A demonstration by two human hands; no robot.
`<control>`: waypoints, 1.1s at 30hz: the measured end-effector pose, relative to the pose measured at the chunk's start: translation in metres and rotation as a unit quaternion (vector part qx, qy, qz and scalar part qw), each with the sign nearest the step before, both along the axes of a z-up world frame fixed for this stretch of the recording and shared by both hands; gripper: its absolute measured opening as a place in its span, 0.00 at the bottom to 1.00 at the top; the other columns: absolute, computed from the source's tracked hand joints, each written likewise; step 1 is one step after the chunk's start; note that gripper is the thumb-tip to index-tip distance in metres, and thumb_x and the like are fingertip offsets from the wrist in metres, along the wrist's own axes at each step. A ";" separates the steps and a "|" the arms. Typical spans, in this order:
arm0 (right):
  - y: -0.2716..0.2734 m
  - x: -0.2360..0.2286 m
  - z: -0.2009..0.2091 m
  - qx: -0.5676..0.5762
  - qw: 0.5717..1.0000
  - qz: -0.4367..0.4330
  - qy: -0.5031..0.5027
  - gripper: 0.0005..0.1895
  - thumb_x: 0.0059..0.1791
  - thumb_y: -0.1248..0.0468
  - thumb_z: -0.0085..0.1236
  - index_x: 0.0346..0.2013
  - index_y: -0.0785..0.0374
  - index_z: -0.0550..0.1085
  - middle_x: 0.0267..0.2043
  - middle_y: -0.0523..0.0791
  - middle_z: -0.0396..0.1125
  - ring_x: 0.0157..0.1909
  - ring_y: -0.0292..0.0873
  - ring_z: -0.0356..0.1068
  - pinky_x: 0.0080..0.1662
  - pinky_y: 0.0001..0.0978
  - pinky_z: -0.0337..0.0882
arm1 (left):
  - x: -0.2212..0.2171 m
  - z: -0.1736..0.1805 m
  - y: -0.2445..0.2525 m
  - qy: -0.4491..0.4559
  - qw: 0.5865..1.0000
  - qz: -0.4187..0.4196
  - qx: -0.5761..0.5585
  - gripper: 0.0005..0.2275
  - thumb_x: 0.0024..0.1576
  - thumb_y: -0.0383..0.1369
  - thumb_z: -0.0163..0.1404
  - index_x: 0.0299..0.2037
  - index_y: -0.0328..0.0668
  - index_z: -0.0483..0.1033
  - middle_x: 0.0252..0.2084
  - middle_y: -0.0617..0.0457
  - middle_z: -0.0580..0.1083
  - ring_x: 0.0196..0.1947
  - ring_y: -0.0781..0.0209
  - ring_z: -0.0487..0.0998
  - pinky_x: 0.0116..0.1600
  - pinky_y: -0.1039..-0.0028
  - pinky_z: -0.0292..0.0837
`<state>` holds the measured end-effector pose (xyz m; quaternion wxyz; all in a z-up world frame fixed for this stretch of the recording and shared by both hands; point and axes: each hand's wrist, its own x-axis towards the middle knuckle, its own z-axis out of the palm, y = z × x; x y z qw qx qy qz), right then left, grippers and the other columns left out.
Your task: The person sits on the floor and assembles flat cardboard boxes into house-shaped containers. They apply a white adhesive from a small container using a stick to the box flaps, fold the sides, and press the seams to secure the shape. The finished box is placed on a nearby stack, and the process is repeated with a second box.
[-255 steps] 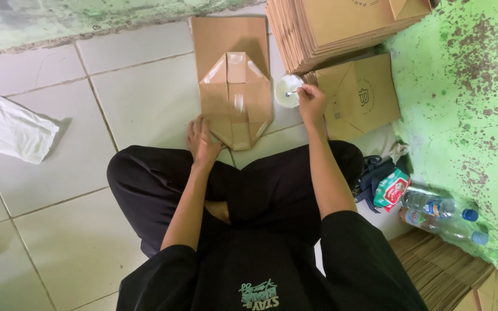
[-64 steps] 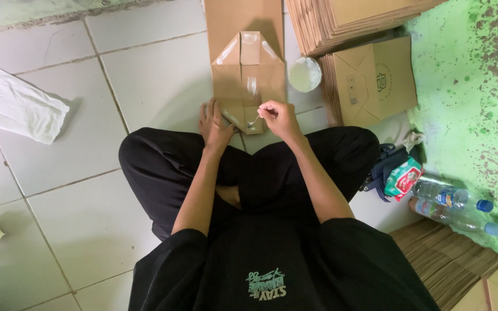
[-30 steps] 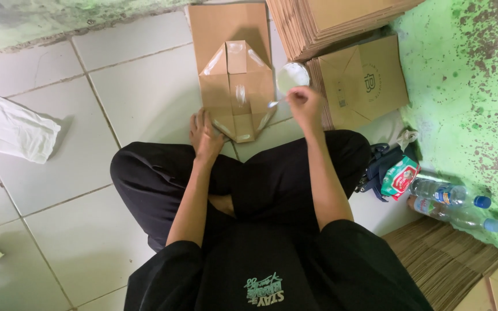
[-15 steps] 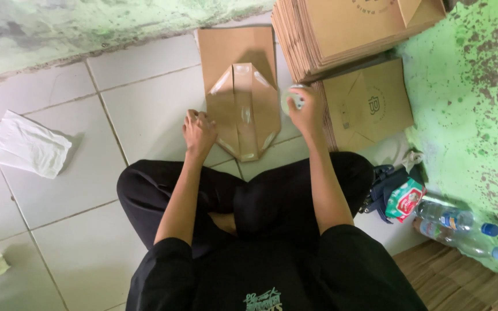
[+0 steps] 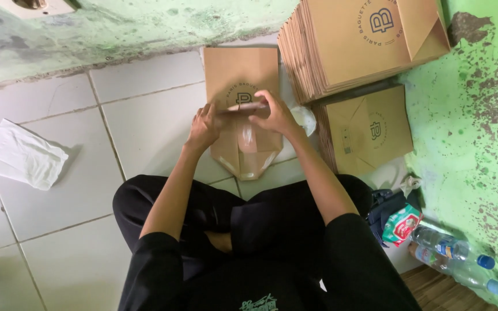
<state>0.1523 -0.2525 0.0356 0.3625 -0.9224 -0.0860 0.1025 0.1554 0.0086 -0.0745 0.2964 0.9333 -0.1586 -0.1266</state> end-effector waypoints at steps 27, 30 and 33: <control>0.102 -0.030 -0.043 -0.267 0.942 0.169 -0.116 0.17 0.55 0.68 0.42 0.52 0.66 0.77 0.75 0.58 0.51 0.70 0.65 0.60 0.71 0.64 0.56 | -0.028 0.036 0.001 0.020 0.992 0.109 -0.057 0.29 0.52 0.20 0.53 0.64 0.48 0.59 0.57 0.46 0.74 0.56 0.41 0.77 0.56 0.52 0.77; 0.084 -0.013 -0.158 -0.100 0.862 0.126 -0.481 0.15 0.53 0.73 0.47 0.52 0.58 0.72 0.79 0.42 0.41 0.75 0.57 0.51 0.59 0.70 0.67 | -0.023 -0.011 -0.006 -0.022 0.995 0.100 -0.022 0.18 0.55 0.21 0.51 0.55 0.50 0.68 0.57 0.53 0.74 0.56 0.47 0.77 0.55 0.58 0.78; 0.080 -0.029 -0.184 -0.256 0.914 0.109 -0.295 0.06 0.55 0.64 0.50 0.44 0.59 0.74 0.78 0.46 0.49 0.69 0.66 0.61 0.49 0.65 0.77 | -0.023 -0.017 -0.008 -0.099 0.991 0.087 0.010 0.08 0.57 0.25 0.51 0.44 0.47 0.77 0.57 0.55 0.74 0.55 0.50 0.78 0.57 0.63 0.77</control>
